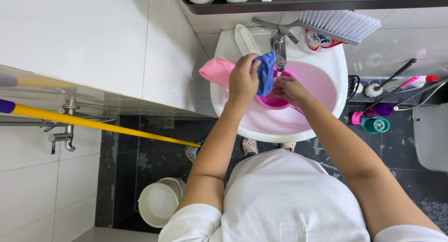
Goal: The person cleans a toilet by pouring water from a pink scoop onto the seat and lid, then scrubbing with a white brush. They rinse the brush and scoop at the sink, flush the toilet, and wash their hands.
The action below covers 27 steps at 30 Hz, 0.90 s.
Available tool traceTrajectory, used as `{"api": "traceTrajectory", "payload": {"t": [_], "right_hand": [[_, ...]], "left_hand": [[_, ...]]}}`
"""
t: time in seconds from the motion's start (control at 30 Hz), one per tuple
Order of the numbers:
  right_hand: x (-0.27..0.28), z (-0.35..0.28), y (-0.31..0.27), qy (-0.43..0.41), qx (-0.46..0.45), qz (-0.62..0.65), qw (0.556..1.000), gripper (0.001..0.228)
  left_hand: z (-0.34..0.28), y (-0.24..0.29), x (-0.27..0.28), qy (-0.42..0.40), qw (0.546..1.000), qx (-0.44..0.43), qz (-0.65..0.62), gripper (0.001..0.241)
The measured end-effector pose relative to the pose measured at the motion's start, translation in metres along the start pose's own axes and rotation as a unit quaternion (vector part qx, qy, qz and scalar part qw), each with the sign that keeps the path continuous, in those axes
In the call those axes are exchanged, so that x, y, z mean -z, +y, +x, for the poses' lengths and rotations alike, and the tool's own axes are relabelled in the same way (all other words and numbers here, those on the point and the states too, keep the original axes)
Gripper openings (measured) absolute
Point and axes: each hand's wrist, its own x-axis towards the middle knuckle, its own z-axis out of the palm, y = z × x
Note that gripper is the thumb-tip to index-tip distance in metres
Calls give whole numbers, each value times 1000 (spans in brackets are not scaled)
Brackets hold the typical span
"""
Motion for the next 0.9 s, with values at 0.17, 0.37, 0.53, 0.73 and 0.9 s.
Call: {"api": "traceTrajectory", "payload": {"t": [0.17,0.37,0.53,0.73,0.9], "right_hand": [[23,-48,-28,-70,32,36,996,30],[58,-102,-52,85,69,-1,994,49],[76,-132,-51,215,64,-45,973,63],[138,-93,-16,243,300,176,906,45],[162,-71,9,386,364,-440,725,35]], "left_hand": [[-15,17,-34,-39,996,-15,-78,17],[-29,30,-89,-147,976,22,-157,20],[-23,54,-129,-190,965,-13,-182,20],[-35,40,-214,-226,958,-96,-148,29],[-58,-20,-267,-339,932,-120,34,45]]}}
